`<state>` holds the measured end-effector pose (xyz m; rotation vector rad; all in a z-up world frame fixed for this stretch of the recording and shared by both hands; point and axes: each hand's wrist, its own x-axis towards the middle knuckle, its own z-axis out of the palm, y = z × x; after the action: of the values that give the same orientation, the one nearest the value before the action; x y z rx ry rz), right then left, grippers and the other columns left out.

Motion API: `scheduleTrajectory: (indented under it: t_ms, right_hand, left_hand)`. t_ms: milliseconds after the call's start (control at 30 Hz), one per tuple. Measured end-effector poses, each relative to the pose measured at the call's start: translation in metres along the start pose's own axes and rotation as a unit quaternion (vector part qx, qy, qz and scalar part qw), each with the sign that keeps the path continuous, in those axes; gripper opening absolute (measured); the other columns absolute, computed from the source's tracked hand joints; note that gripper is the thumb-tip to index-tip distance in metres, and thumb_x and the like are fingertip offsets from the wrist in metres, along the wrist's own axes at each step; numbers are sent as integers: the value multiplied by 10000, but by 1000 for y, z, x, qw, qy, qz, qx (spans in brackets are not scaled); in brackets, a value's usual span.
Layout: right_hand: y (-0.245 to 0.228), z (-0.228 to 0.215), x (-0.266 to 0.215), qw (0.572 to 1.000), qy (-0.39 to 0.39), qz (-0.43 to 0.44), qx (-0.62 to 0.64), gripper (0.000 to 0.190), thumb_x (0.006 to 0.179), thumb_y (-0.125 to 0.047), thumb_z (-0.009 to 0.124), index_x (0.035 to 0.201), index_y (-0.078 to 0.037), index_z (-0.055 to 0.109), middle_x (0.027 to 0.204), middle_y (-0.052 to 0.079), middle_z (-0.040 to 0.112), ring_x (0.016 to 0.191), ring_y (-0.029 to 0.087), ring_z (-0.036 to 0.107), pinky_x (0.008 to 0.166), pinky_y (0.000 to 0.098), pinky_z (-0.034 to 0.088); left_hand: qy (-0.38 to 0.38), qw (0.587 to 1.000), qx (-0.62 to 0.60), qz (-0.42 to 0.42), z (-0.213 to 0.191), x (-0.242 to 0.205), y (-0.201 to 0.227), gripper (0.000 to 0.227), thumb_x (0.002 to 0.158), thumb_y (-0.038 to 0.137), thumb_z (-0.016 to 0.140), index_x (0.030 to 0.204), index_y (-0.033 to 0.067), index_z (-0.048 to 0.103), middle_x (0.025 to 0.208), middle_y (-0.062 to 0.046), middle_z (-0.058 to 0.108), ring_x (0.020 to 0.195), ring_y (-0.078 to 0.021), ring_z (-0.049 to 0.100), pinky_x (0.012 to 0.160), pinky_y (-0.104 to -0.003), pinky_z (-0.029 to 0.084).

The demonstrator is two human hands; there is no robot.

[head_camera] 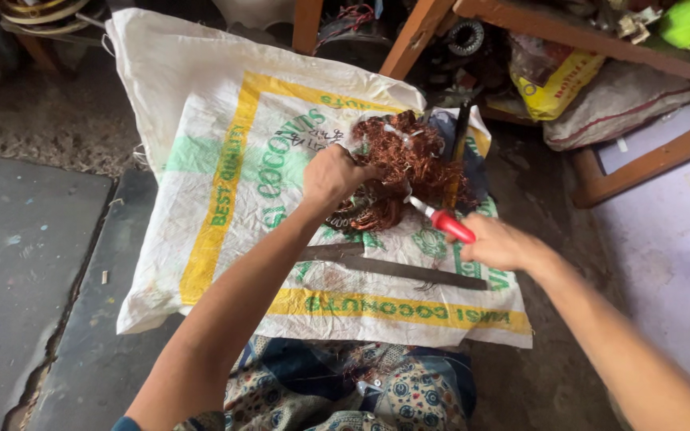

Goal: The person strips copper wiring from an appliance motor component using pliers and a metal blade while working on a sack on the floor.

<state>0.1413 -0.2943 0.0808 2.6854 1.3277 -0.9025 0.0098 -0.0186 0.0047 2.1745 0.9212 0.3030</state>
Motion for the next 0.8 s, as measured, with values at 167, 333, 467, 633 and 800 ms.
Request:
scheduleTrajectory:
  t_ms: [167, 333, 467, 633, 800]
  right_hand:
    - [-11, -32, 9, 984, -8, -124, -129, 224, 675, -97, 740, 840, 16, 638, 767, 99, 636, 635, 228, 651, 613, 418, 511]
    - [-48, -46, 51, 973, -173, 5, -151, 166, 702, -95, 744, 784, -5, 630, 666, 79, 651, 587, 235, 615, 580, 434, 467]
    - [-73, -55, 72, 960, -210, 0, -186, 172, 708, -103, 744, 793, 42, 708, 742, 117, 701, 605, 224, 624, 580, 413, 469]
    - [-98, -62, 90, 916, -247, 24, -316, 282, 735, -148, 746, 939, 42, 790, 851, 142, 765, 704, 229, 685, 655, 369, 504]
    - [-111, -56, 102, 893, -254, 27, -371, 237, 746, -104, 697, 907, 63, 745, 847, 175, 744, 713, 291, 670, 650, 423, 515]
  left_hand:
    - [-17, 999, 33, -8, 1, -2, 14, 641, 774, 694, 767, 635, 104, 556, 564, 0, 522, 481, -99, 452, 445, -309, 405]
    - [-27, 999, 41, -14, -9, -16, 20, 595, 798, 667, 757, 675, 98, 630, 604, -17, 590, 501, -96, 519, 477, -311, 470]
    - [-26, 999, 47, -8, -11, -21, 33, 559, 788, 629, 785, 759, 77, 702, 708, -70, 691, 576, -138, 637, 543, -334, 551]
    - [-12, 998, 67, 5, -11, -24, 42, 558, 779, 604, 815, 821, 54, 725, 808, -116, 741, 680, -197, 715, 625, -356, 594]
    - [-12, 996, 82, 24, -4, -21, 53, 550, 768, 593, 824, 853, 57, 733, 829, -114, 755, 710, -207, 729, 643, -363, 601]
